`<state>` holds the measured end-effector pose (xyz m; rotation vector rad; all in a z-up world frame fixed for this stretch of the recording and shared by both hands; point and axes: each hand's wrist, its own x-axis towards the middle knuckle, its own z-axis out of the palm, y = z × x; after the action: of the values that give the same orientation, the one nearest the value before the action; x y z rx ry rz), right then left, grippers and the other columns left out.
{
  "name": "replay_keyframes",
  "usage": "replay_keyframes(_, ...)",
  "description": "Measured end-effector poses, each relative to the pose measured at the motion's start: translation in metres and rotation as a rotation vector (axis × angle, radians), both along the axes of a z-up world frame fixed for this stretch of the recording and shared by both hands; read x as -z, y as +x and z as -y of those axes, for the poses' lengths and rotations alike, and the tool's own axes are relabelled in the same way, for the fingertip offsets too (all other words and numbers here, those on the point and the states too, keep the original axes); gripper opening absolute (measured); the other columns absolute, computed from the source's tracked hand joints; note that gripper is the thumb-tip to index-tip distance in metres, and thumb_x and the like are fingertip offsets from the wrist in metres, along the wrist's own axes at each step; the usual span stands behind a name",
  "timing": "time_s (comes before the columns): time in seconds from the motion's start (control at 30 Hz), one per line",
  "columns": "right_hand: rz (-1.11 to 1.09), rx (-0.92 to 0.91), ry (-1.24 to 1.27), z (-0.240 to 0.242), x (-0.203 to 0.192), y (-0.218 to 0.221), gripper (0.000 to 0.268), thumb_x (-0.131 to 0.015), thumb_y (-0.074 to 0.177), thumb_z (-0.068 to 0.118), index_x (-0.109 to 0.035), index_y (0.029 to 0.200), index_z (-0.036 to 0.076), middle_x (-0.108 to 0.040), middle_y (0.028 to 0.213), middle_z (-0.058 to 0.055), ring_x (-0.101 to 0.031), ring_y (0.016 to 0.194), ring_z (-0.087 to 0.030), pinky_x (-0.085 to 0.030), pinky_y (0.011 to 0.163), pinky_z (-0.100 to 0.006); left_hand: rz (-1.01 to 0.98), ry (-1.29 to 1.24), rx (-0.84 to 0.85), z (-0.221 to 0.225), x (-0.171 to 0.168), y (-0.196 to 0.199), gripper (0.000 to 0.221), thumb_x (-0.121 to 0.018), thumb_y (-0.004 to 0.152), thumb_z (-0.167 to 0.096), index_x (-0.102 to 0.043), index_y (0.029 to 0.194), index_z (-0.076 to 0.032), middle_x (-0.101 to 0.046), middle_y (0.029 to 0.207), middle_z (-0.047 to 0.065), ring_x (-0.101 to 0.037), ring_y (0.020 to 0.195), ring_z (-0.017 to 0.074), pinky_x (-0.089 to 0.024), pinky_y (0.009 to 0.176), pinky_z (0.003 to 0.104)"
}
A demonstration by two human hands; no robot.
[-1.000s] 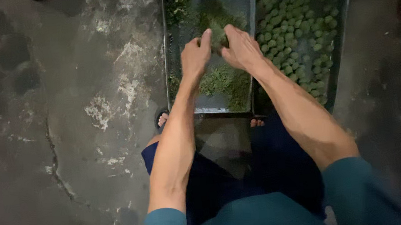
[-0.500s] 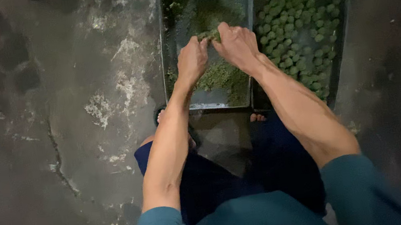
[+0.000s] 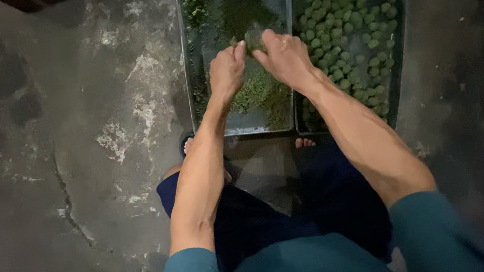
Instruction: The person takes small pieces of green dough from a tray, rolls them between their palms by hand, and places the resulting rounded shapes onto another tray alongside other people doing the same.
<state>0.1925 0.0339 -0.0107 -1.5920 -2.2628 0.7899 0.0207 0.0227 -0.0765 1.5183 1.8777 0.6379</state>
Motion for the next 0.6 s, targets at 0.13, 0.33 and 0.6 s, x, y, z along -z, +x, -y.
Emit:
replay_keyframes(0.13,-0.021,0.061,0.008,0.002,-0.002,0.005,0.038,-0.064,0.106,0.034,-0.056,0.094,-0.001,-0.058,0.075,-0.018,-0.059,0.064,-0.034,-0.048,0.060,-0.051,0.193,0.013,-0.062,0.003,-0.022,0.007,0.045,-0.052,0.104,-0.041,-0.076,0.104,-0.003,-0.074,0.088,0.021,-0.073,0.084,0.0370,-0.054,0.076,0.048)
replay_keyframes(0.33,-0.292,-0.089,0.297,0.006,0.011,0.011,0.025,-0.061,0.111,0.028,-0.068,0.104,0.005,-0.062,0.086,-0.011,-0.060,0.073,-0.029,-0.049,0.063,-0.043,0.818,-0.161,-0.074,0.016,-0.048,-0.004,0.029,-0.062,0.101,-0.030,-0.071,0.095,-0.003,-0.069,0.077,0.008,-0.065,0.061,0.0131,-0.046,0.050,0.032)
replay_keyframes(0.6,-0.204,0.224,-0.027,-0.001,0.005,0.003,0.049,-0.057,0.120,0.039,-0.060,0.089,0.000,-0.047,0.070,-0.013,-0.043,0.062,-0.023,-0.039,0.062,-0.043,0.636,-0.192,-0.188,0.011,-0.049,0.005,0.043,-0.059,0.110,-0.035,-0.066,0.099,0.006,-0.062,0.078,0.010,-0.052,0.062,0.0136,-0.040,0.052,0.033)
